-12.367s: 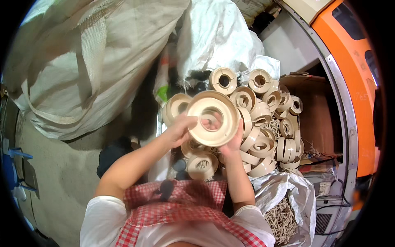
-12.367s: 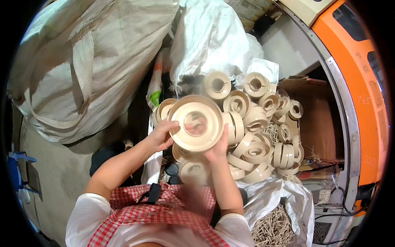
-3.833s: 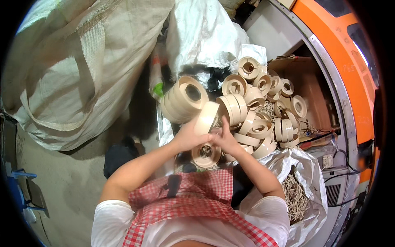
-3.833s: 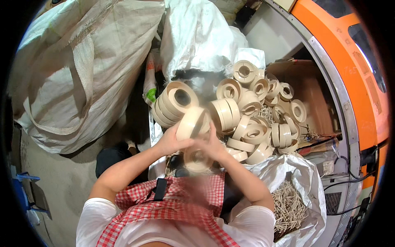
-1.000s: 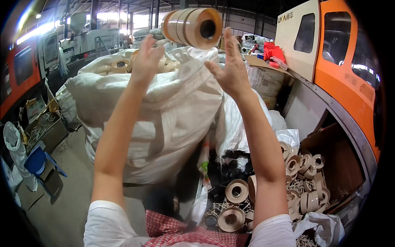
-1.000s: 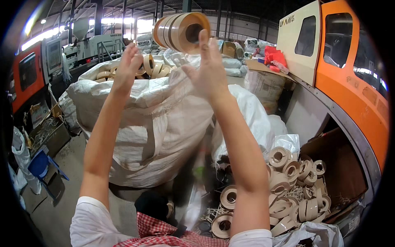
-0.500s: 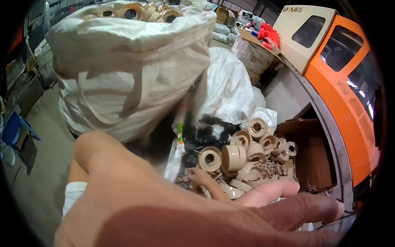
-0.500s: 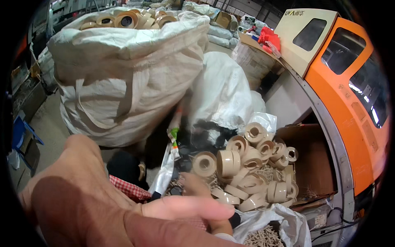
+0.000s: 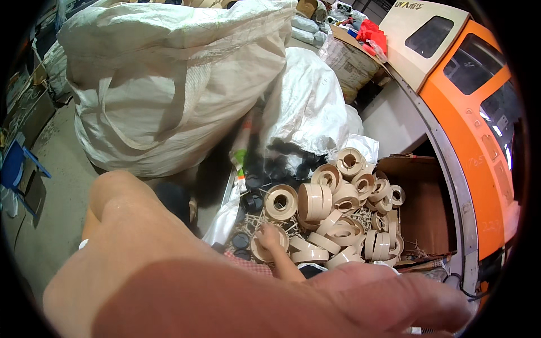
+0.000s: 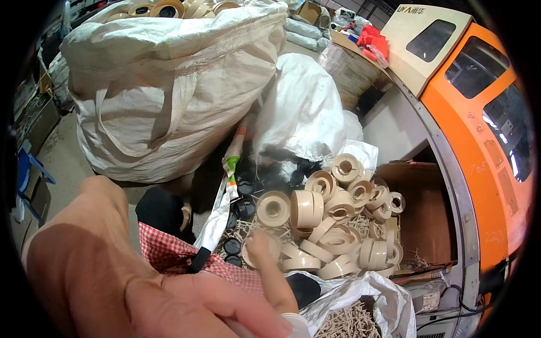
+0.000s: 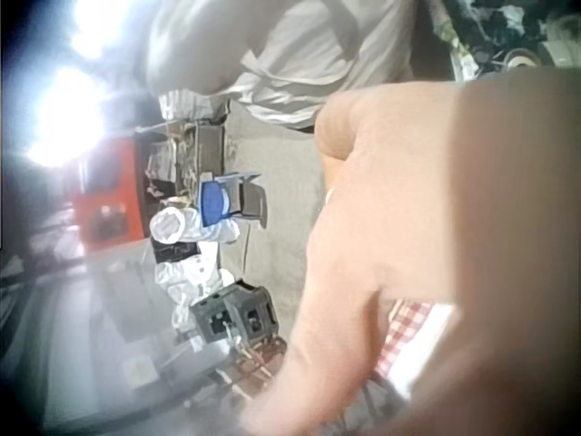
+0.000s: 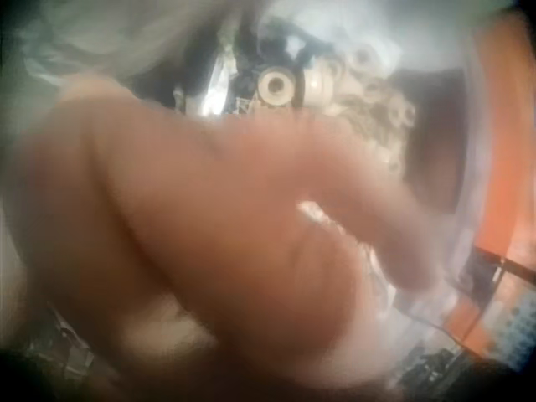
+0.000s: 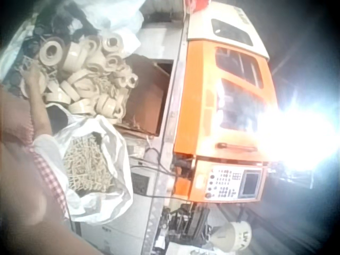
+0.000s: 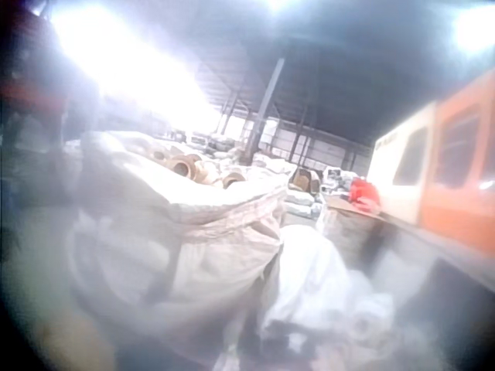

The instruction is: The person picks up plastic industrial parts from a bin and places them into a large white bag.

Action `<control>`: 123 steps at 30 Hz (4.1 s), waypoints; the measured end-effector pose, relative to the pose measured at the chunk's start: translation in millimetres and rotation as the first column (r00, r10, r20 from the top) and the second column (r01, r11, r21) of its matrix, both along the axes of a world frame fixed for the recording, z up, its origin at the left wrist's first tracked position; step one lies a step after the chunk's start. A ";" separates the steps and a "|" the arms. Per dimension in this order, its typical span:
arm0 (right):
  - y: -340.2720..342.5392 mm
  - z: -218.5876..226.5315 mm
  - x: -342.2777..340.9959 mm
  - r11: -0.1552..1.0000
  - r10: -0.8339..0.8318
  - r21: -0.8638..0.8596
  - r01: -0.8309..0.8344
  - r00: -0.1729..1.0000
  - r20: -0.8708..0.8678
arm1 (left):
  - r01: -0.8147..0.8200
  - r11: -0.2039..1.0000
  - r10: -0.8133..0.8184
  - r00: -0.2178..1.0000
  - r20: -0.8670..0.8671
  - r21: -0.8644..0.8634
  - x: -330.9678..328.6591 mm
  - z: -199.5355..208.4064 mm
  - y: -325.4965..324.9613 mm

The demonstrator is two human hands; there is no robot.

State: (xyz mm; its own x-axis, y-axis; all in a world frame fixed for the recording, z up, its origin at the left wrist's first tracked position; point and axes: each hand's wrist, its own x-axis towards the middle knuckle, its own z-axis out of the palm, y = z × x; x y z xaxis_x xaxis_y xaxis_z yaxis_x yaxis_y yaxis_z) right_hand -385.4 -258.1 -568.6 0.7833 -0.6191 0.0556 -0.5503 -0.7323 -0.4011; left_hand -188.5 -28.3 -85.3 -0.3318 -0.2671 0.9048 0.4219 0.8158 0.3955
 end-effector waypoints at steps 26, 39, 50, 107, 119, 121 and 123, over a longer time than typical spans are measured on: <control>43.7 156.0 99.2 0.992 0.006 -0.100 0.074 0.774 0.633 | -0.083 -0.054 0.529 0.843 0.099 0.995 54.4 -353.1 -157.1; 12.8 3.0 124.6 0.871 -0.310 0.388 0.300 0.950 -0.038 | 0.154 0.147 0.841 0.501 -0.206 0.977 97.3 -317.9 -161.1; 46.7 138.7 72.9 0.958 -0.108 0.285 -0.026 0.890 0.443 | -0.283 0.085 0.330 0.913 0.241 0.955 27.7 -334.3 -140.2; 28.7 128.7 65.8 0.251 -0.624 0.956 0.150 0.780 0.042 | -0.502 0.091 0.256 0.846 0.467 0.860 31.4 -342.1 -140.3; -57.5 8.1 49.5 0.965 -0.257 -0.056 0.254 0.899 -0.354 | -0.811 -0.270 0.104 0.511 0.853 0.519 38.3 -396.6 -134.4; -62.9 8.2 56.9 0.965 -0.259 -0.070 0.251 0.898 -0.355 | -0.901 -0.223 0.131 0.351 0.927 0.372 37.3 -365.6 -131.6; -60.4 18.8 61.1 0.971 -0.237 -0.057 0.231 0.932 -0.275 | -0.902 -0.171 0.335 0.325 0.884 0.396 40.9 -394.2 -138.9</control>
